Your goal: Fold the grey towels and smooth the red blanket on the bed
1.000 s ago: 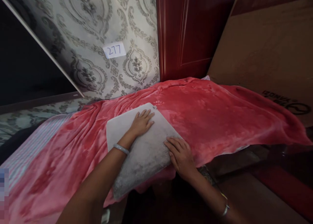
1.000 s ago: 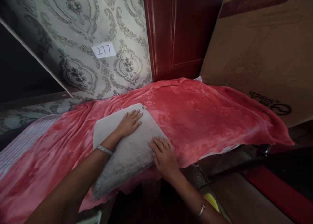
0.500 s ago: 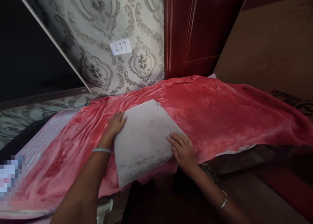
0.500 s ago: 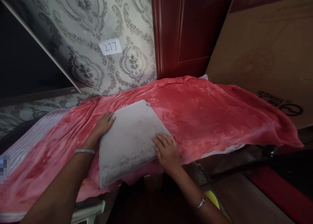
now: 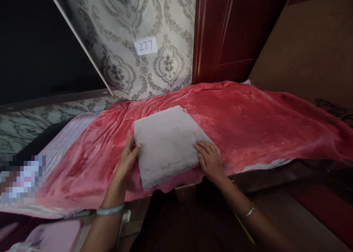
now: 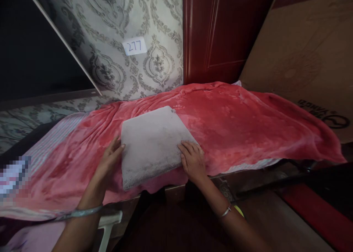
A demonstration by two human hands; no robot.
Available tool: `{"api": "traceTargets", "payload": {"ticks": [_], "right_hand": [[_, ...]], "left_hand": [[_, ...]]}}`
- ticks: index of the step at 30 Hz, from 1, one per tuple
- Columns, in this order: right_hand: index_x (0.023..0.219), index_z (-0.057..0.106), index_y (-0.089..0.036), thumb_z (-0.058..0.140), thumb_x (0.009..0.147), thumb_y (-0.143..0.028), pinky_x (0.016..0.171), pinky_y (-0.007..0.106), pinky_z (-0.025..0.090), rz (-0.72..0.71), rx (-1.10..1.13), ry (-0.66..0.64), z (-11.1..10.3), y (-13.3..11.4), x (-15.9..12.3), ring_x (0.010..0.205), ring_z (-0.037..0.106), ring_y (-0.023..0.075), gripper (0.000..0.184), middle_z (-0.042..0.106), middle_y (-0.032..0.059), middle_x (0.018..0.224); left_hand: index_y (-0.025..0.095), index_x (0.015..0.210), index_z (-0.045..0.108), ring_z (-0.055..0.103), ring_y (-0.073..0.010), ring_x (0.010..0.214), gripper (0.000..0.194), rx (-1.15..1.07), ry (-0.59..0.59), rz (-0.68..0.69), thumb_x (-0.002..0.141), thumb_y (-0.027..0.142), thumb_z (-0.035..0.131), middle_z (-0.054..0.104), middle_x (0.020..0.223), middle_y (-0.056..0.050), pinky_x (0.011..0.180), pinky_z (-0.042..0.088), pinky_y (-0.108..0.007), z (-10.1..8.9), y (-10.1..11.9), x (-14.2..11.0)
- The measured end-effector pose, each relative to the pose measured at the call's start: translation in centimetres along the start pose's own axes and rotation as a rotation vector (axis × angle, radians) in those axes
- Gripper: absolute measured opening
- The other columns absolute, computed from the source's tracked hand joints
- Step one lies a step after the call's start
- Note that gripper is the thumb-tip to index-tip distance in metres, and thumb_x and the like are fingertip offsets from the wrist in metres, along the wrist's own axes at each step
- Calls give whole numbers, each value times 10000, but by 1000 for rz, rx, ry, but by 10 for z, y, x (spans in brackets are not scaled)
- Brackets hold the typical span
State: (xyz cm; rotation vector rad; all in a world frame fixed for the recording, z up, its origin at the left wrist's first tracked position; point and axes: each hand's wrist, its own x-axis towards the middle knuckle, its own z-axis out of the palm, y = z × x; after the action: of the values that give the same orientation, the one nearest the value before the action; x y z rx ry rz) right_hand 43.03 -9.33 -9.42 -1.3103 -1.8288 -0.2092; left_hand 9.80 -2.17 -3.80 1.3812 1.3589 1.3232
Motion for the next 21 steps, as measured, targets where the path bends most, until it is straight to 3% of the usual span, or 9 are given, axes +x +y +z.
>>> {"api": "traceTargets", "payload": {"ticks": [3,6,10,13,17,21], "right_hand": [[1307,628,-218,370,1037,-250,1072,477,344,8,5,-10,-1,2,0,1248,509,247,375,631,88,1317],[1348,595,-220,373,1040,-288,1081,489,337,-6,15,-47,-7,1,-1,1274,490,252,385,606,98,1353],[1441,500,-194,524,976,-404,1134,564,266,-150,-3,-195,-19,-13,-7,1372,391,304,510,485,136,1489],[1474,458,-213,622,894,-294,1144,615,221,-209,-73,-286,-20,-28,-10,1403,348,334,608,407,139,1553],[1496,428,-218,598,810,-113,1139,617,233,-153,-129,-266,-12,-40,-7,1391,369,329,714,433,136,1537],[1475,461,-200,571,778,-74,1141,630,232,-180,-124,-262,-4,-41,-1,1379,387,332,717,474,141,1505]], "left_hand": [[259,1436,501,535,-284,1330,823,-187,48,-123,705,488,802,547,1471,-125,1105,449,-423,1,8,-23],[232,1429,506,655,-263,1156,903,-253,59,-198,633,482,854,685,1276,-130,958,539,-356,0,15,-41],[276,1459,467,729,-242,905,948,-331,14,-292,618,469,860,756,1068,-85,708,580,-309,1,22,-59],[263,1410,527,721,-274,972,886,-411,6,-328,603,406,864,747,1120,-95,770,600,-352,5,25,-66],[223,1213,673,636,-322,1192,602,-481,-17,-299,639,338,812,704,1252,-101,961,569,-420,14,28,-68],[213,1031,725,638,-316,1183,384,-551,1,-331,667,323,776,727,1201,-80,955,579,-411,18,32,-67]]}}
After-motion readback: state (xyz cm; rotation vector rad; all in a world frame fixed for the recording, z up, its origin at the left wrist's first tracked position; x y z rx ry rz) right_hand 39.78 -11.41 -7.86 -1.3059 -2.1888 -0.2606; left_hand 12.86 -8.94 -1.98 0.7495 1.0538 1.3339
